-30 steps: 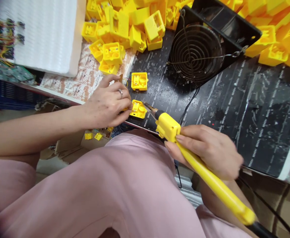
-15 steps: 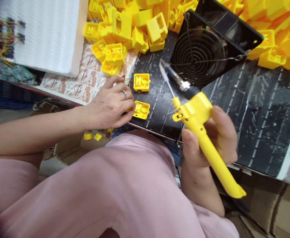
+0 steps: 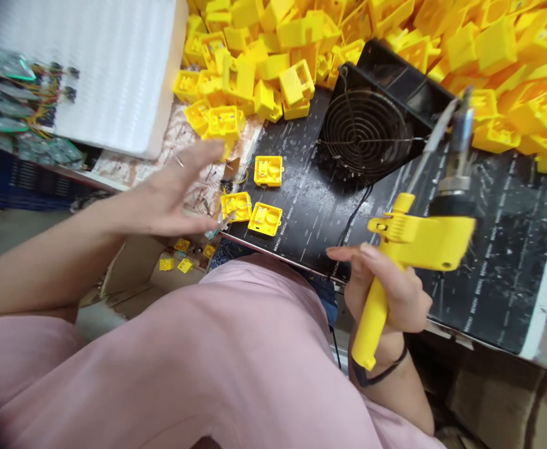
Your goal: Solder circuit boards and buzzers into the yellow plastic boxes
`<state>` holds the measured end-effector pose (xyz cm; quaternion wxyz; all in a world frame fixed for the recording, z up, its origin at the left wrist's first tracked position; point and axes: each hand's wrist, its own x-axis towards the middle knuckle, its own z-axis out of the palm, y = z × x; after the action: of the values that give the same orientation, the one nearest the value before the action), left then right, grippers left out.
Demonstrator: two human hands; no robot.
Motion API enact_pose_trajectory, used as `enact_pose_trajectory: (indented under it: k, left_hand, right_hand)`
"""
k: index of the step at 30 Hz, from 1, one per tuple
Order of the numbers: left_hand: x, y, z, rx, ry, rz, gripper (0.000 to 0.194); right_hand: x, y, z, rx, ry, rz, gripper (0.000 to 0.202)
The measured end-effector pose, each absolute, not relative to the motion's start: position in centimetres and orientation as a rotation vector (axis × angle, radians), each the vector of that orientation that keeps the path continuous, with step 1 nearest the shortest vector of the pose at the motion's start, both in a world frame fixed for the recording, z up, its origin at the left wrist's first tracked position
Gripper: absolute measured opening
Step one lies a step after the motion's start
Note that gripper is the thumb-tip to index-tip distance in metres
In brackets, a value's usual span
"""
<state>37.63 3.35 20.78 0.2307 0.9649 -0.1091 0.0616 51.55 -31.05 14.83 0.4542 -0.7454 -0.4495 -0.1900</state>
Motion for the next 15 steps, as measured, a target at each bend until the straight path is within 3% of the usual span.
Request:
enact_pose_trajectory:
  k: [3,6,11,15]
  left_hand:
    - [37.7,2.5,19.3,2.878,-0.300,0.018,0.102]
    - [39.2,0.9,19.1,3.022,-0.204,-0.129,0.103]
    - [41.0,0.2,19.1,2.966,-0.227,-0.158,0.059]
    - [37.3,2.9,20.8,2.755,-0.262,-0.004,0.043]
  right_hand:
    - [51.9,-30.3,15.9,-1.792,-1.176,-0.742,0.041]
    - [51.7,-29.6,16.5,-1.793,-1.226,-0.786,0.020]
    - [51.2,-29.6,16.0,-1.869,-1.244,-0.859,0.014]
    - [51.2,-29.7,15.5,-1.884,-1.272,-0.858,0.013]
